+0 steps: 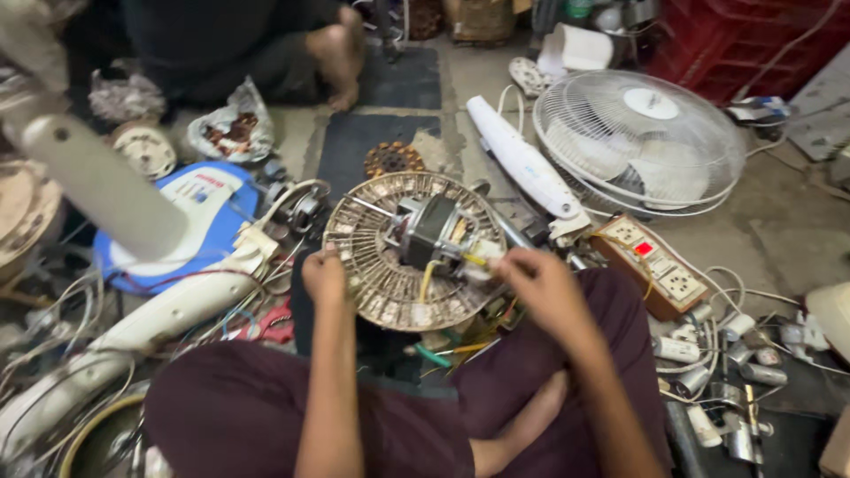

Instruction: The person sits on the floor and repairs a disassembled electric motor. They use a screwdriver to adjust internal components and pliers to manipulate wires and parts within the motor housing.

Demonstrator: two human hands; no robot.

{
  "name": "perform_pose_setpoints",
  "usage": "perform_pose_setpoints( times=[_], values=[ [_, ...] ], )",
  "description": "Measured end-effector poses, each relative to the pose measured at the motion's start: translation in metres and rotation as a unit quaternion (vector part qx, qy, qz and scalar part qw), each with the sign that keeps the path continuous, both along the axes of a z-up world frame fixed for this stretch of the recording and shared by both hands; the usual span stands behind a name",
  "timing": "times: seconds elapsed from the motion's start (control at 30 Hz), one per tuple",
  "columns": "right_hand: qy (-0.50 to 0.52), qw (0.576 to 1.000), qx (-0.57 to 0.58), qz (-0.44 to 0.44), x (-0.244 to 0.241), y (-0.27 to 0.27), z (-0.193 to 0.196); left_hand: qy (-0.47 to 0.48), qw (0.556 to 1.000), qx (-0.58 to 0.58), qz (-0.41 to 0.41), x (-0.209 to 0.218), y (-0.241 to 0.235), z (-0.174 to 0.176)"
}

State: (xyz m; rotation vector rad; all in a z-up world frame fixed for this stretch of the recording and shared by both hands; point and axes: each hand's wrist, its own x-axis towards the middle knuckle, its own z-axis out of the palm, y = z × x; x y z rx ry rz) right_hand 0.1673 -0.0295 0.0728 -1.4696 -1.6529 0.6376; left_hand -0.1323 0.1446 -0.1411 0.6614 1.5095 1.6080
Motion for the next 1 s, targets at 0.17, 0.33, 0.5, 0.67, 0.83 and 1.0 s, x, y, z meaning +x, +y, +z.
perform_pose_setpoints(
  times=[0.17,0.33,0.5,0.67,0.83,1.0],
  values=[
    [-0.023,0.997,-0.077,0.008,0.033,0.018,0.006,-0.139,0.989,0.037,0.04,0.022,-0.033,0.017],
    [-0.012,1.0,-0.001,0.005,0.027,0.01,0.017,-0.042,0.994,0.029,0.099,0.035,-0.068,0.054],
    [0.0,1.0,0.022,-0.014,0.002,-0.005,0.003,0.298,0.924,0.217,0.1,0.052,-0.08,0.106],
    [-0.062,0.996,-0.05,-0.032,0.007,-0.002,-0.009,-0.371,0.908,0.161,-0.113,0.059,-0.038,0.12],
    [-0.003,0.993,0.091,0.081,0.023,0.01,-0.015,-0.515,0.8,0.241,-0.194,0.047,-0.003,0.092],
    [0.154,0.963,-0.216,0.038,0.029,0.026,-0.018,-0.495,0.817,0.23,-0.186,0.054,0.015,0.083]
  ],
)
